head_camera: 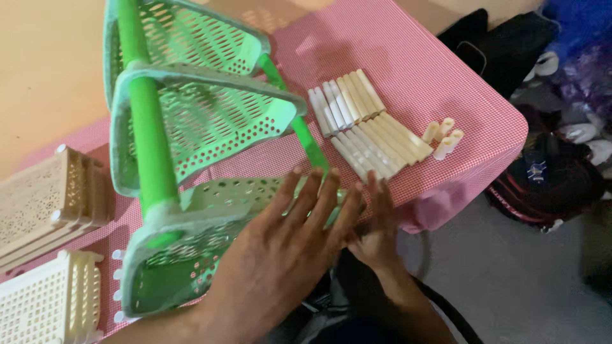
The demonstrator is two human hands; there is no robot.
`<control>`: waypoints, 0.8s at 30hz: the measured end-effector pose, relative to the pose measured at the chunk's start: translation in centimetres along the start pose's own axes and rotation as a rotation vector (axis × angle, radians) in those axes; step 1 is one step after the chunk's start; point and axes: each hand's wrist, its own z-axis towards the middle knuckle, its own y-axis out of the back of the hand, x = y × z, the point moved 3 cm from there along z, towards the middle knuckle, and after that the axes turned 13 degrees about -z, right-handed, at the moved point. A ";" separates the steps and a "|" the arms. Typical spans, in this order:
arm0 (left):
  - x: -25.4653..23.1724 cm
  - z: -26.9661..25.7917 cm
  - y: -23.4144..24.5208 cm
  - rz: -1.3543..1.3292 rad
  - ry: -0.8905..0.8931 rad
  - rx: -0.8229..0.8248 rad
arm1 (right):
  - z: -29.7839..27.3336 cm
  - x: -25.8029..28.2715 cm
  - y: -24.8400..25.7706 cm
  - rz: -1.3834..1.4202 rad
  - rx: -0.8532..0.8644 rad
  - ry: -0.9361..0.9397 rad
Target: The person assembles a green plastic three-tier corner shelf by inserting green poles into the basket tiers and securing them with white connectors. They then handle a beige plastic stool, inserting white connector pieces into its base. The person works at a table with a red-and-white checkered cloth, surrounded by additional unassembled parts.
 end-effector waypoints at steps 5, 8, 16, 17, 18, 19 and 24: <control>0.6 3.1 -1.5 0.048 0.003 0.199 | -1.2 -0.8 -0.3 0.617 0.338 -0.342; 1.0 4.3 -1.5 0.090 -0.005 0.153 | -2.3 -0.9 -0.7 0.684 0.383 -0.362; 4.4 11.4 -6.7 0.016 -0.058 0.780 | -3.8 -0.2 -3.4 0.797 0.111 -0.396; 4.8 12.4 -7.6 0.028 -0.051 0.850 | -3.8 -0.4 -3.4 0.854 0.162 -0.381; 5.2 13.2 -8.5 0.040 -0.044 0.923 | -3.8 -0.6 -2.9 0.914 0.213 -0.367; 5.5 14.0 -9.4 0.068 -0.086 0.976 | -3.6 -0.8 -2.4 0.973 0.265 -0.353; 6.1 15.0 -13.9 0.102 -0.264 1.007 | -1.8 -1.0 -2.1 0.919 0.142 -0.257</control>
